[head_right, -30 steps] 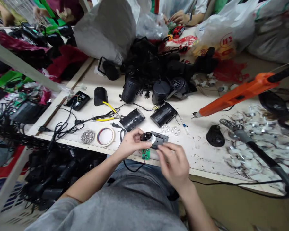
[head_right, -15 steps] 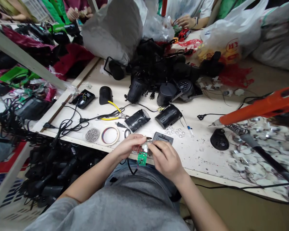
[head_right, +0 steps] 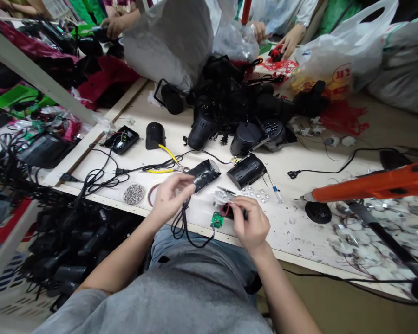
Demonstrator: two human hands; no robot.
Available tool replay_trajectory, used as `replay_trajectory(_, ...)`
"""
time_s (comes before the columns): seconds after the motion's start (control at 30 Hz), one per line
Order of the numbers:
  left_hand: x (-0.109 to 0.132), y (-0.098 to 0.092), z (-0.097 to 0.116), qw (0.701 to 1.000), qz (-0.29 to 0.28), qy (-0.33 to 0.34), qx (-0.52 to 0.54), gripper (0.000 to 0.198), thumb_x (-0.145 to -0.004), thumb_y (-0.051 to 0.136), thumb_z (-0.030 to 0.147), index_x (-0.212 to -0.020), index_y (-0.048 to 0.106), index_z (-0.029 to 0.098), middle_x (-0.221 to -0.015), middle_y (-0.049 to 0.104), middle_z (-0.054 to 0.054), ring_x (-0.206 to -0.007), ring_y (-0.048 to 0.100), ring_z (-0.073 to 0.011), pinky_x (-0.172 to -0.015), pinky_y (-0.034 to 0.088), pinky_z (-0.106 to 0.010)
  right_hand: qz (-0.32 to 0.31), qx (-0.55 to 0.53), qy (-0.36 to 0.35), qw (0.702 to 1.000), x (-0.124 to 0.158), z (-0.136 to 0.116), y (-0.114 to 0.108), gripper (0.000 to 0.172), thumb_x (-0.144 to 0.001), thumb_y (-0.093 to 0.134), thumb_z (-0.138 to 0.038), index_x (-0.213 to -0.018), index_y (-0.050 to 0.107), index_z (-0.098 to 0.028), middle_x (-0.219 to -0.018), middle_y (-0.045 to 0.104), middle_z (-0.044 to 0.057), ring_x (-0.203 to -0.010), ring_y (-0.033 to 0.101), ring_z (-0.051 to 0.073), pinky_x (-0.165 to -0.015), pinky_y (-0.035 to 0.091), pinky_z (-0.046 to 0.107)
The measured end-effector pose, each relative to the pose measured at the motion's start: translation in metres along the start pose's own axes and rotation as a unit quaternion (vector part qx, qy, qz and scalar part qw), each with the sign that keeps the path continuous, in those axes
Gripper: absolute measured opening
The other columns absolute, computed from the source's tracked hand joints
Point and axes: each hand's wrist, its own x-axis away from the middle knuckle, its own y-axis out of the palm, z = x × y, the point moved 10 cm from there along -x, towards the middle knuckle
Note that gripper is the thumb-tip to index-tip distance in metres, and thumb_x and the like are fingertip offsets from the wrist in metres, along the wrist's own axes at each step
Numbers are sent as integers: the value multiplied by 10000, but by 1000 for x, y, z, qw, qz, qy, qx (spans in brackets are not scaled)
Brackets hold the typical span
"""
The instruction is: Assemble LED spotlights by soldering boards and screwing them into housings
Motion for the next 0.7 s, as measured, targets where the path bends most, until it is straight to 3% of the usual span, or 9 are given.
replay_trajectory(0.03,-2,-10,4,995,34,53,-79,542,-834,660,632,-1126,655,175,-1083,698,-116,-1011,639,-256,-910,521,-425,24,-24,42,999,1,11,0,82,-867,699,-228,-873,617,-231,-805,704,23,-758,721,184,-677,610,318)
replay_trajectory(0.1,-5,-10,2,971,46,113,-207,740,-764,725,650,-1297,578,158,-1271,628,-170,-1175,567,-329,-1018,456,-506,42,-49,86,994,1,23,8,127,-911,651,-308,-902,555,-225,-786,661,2,-700,709,160,-610,595,285)
replay_trajectory(0.2,-8,4,-15,947,18,117,-300,874,-737,751,636,-1416,478,158,-1317,595,-183,-1191,544,-367,-1017,430,-538,2,-147,204,968,1,41,37,255,-903,640,-421,-892,460,-239,-707,619,-47,-552,675,136,-504,559,251)
replay_trajectory(0.33,6,11,-8,951,51,148,-267,749,-801,722,495,-1404,458,137,-1250,607,-171,-1169,573,-340,-1005,460,-499,-67,-231,328,914,2,48,67,343,-810,719,-475,-843,477,-234,-593,615,-58,-451,638,141,-408,507,223)
replay_trajectory(0.5,34,13,4,965,83,153,-196,704,-823,721,390,-1418,426,156,-1208,567,-146,-1156,586,-283,-994,519,-430,-75,-189,356,912,2,52,69,404,-690,829,-480,-788,532,-224,-615,647,-40,-447,642,152,-385,520,241)
replay_trajectory(0.7,49,11,2,967,108,149,-174,762,-812,759,402,-1439,396,168,-1241,569,-158,-1183,569,-289,-1031,500,-465,-95,-152,364,914,13,54,75,383,-657,847,-486,-756,601,-210,-606,662,-15,-466,657,162,-387,512,236)
